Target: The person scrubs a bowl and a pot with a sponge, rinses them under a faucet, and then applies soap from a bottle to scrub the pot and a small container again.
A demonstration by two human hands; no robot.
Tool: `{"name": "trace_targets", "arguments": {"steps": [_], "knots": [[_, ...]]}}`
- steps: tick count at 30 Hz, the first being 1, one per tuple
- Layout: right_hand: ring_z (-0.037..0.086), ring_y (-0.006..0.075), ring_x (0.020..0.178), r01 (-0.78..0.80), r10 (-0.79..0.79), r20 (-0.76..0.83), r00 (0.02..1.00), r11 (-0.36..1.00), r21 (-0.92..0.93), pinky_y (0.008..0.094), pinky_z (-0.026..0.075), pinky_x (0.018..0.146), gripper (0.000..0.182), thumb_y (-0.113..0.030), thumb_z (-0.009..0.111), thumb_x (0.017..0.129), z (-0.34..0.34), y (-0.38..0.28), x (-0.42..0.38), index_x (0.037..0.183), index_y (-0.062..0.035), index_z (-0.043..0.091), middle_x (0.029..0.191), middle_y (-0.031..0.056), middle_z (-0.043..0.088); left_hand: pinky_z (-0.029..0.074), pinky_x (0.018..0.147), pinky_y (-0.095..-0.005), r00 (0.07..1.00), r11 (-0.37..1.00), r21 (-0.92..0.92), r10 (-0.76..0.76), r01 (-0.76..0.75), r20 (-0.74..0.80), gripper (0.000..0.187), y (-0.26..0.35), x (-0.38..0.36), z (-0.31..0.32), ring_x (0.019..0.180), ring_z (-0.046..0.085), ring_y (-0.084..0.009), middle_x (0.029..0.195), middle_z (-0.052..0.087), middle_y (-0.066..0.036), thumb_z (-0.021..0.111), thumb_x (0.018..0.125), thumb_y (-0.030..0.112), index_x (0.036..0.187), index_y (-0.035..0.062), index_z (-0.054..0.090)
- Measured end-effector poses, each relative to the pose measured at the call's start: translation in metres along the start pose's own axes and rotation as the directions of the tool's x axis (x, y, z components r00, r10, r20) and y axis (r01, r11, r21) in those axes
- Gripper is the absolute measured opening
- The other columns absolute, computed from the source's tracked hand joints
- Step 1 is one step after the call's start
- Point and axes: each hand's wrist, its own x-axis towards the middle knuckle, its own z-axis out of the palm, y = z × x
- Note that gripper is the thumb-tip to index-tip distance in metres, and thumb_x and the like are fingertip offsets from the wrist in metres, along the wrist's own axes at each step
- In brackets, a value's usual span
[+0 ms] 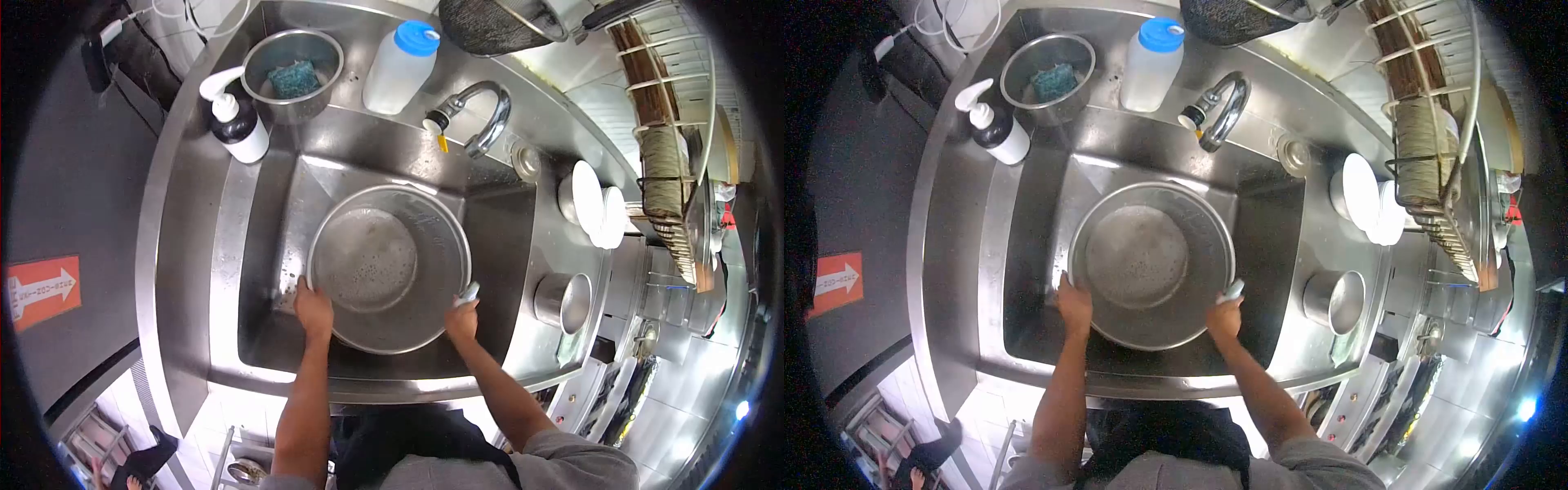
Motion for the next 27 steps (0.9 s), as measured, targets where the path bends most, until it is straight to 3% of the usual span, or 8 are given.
{"name": "trace_targets", "arguments": {"steps": [6,10,14,16,19,21,24,27], "knots": [[0.06,0.0365,0.096,0.705,-0.803,-0.321,0.503,0.596,-0.385,0.0464,0.048,0.083,0.051,-0.016,0.059,0.083,-0.031,-0.136,0.092,0.129,-0.0038,0.041,0.107,0.019,0.058,0.047,0.082,-0.0477,0.872,0.886,0.06,0.439,-0.46,0.217,0.025,0.033,0.088,0.042,0.091,0.06,-0.0439,0.09,0.063,-0.025,0.059,0.079,0.008,0.102,-0.0019,0.056],[0.061,0.0293,0.095,0.61,-0.985,-0.058,0.165,0.148,-0.778,0.0398,0.05,0.08,0.043,-0.016,0.052,0.084,-0.007,-0.235,0.097,0.126,-0.0111,0.046,0.105,0.0131,0.061,0.047,0.077,-0.0457,0.753,0.822,-0.021,0.532,-0.57,0.386,0.018,0.08,0.112,0.046,0.086,0.06,-0.0432,0.085,0.062,-0.027,0.061,0.079,0.01,0.093,-0.0019,0.058],[0.061,0.028,0.095,0.644,-0.888,-0.18,0.423,0.435,-0.629,0.0385,0.05,0.079,0.04,-0.013,0.051,0.084,-0.018,-0.205,0.095,0.124,-0.012,0.046,0.107,0.0133,0.061,0.046,0.071,-0.0446,0.961,0.981,-0.072,0.19,-0.179,0.202,0.014,0.04,0.061,0.037,0.081,0.06,-0.043,0.078,0.061,-0.027,0.061,0.08,0.01,0.085,-0.0028,0.058],[0.062,0.0322,0.098,0.491,-0.54,-0.366,0.758,0.842,-0.225,0.0413,0.05,0.083,0.039,-0.016,0.054,0.086,-0.041,-0.127,0.071,0.122,-0.0083,0.043,0.108,0.0173,0.061,0.046,0.071,-0.0447,0.993,0.996,-0.061,0.066,-0.06,0.102,0.016,0.022,0.026,0.032,0.081,0.06,-0.0428,0.079,0.061,-0.026,0.061,0.08,0.012,0.086,-0.0026,0.058],[0.062,0.0379,0.099,0.106,-0.121,-0.192,0.974,0.99,-0.089,0.0448,0.05,0.086,0.051,-0.017,0.06,0.085,-0.033,-0.039,0.034,0.129,-0.0053,0.035,0.105,0.0226,0.062,0.046,0.074,-0.0456,1.0,0.999,-0.035,-0.023,0.022,-0.006,0.019,-0.008,-0.024,0.037,0.084,0.061,-0.0421,0.084,0.063,-0.024,0.062,0.081,0.014,0.091,-0.0018,0.059],[0.061,0.0384,0.1,0.025,-0.042,-0.149,0.988,0.993,-0.117,0.0447,0.049,0.087,0.054,-0.017,0.06,0.085,-0.03,-0.035,0.036,0.13,-0.0049,0.034,0.108,0.0233,0.061,0.046,0.077,-0.0461,0.996,1.0,-0.017,-0.015,0.013,-0.088,0.021,-0.001,-0.018,0.028,0.087,0.061,-0.0417,0.088,0.064,-0.023,0.061,0.082,0.016,0.094,-0.0013,0.059],[0.059,0.0384,0.103,0.357,-0.399,-0.209,0.893,0.91,-0.213,0.0448,0.05,0.085,0.044,-0.014,0.057,0.085,-0.034,-0.074,0.063,0.124,-0.0054,0.039,0.111,0.0206,0.058,0.046,0.081,-0.0467,0.948,0.964,0.089,0.225,-0.25,0.224,0.021,0.022,0.043,0.019,0.093,0.06,-0.0416,0.095,0.064,-0.023,0.059,0.084,0.014,0.098,-0.0011,0.058],[0.061,0.0381,0.098,0.731,-0.851,-0.134,0.508,0.508,-0.456,0.0458,0.051,0.082,0.037,-0.01,0.054,0.086,-0.026,-0.166,0.092,0.121,-0.0076,0.045,0.106,0.0179,0.059,0.047,0.079,-0.0451,0.83,0.879,0.121,0.379,-0.461,0.408,0.018,0.061,0.088,0.032,0.092,0.059,-0.042,0.096,0.063,-0.024,0.061,0.083,0.012,0.097,0.0017,0.058]]}}
